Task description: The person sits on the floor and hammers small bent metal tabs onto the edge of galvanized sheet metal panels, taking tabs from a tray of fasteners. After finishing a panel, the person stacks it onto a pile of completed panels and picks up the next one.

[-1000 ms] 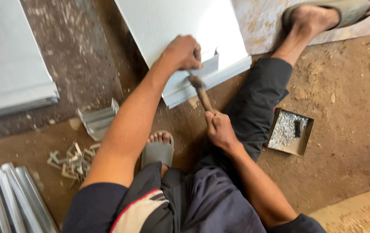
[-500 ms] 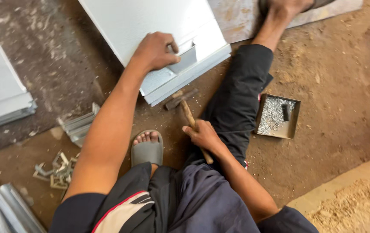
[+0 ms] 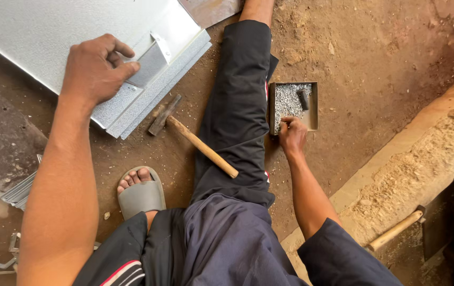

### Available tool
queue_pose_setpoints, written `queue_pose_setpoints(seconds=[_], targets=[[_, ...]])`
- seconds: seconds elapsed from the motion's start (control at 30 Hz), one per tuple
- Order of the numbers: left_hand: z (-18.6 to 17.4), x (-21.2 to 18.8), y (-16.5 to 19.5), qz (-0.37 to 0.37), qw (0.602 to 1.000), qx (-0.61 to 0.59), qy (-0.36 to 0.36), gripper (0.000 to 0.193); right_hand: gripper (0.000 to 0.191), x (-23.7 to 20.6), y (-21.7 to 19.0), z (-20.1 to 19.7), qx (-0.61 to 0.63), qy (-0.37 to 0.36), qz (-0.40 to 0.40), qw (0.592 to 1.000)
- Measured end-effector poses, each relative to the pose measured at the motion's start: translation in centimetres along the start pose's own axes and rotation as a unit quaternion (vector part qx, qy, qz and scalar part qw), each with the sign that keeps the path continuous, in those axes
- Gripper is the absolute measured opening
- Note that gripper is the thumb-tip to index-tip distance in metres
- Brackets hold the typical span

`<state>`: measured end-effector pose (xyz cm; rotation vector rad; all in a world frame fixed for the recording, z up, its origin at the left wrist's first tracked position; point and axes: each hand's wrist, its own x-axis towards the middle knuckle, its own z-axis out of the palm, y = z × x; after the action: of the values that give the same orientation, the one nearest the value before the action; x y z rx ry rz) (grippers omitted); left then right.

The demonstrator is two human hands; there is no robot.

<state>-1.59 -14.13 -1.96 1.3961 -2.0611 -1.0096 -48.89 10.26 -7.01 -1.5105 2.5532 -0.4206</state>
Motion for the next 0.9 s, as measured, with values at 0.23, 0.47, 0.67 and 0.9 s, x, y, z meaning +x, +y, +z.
queue_pose_setpoints(seconds=[0.23, 0.47, 0.67, 0.9], targets=[[1.2, -1.8, 0.7, 0.049, 0.998, 0.018, 0.046, 0.017, 0.012, 1.6, 0.4, -0.4, 0.096, 0.011, 0.003, 0.995], [2.3, -8.4, 3.3, 0.076, 0.974, -0.004, 0.212, 0.022, 0.011, 1.3, 1.7, 1.5, 0.143, 0.005, -0.002, 0.990], [1.8, -12.7, 5.8, 0.069, 0.966, 0.090, 0.232, 0.040, 0.016, 1.5, 2.1, 0.5, 0.198, 0.027, 0.075, 0.977], [3.1, -12.3, 3.6, 0.094, 0.933, 0.263, 0.226, 0.065, 0.007, 2.6, -3.4, -1.1, 0.403, 0.024, 0.151, 0.903]])
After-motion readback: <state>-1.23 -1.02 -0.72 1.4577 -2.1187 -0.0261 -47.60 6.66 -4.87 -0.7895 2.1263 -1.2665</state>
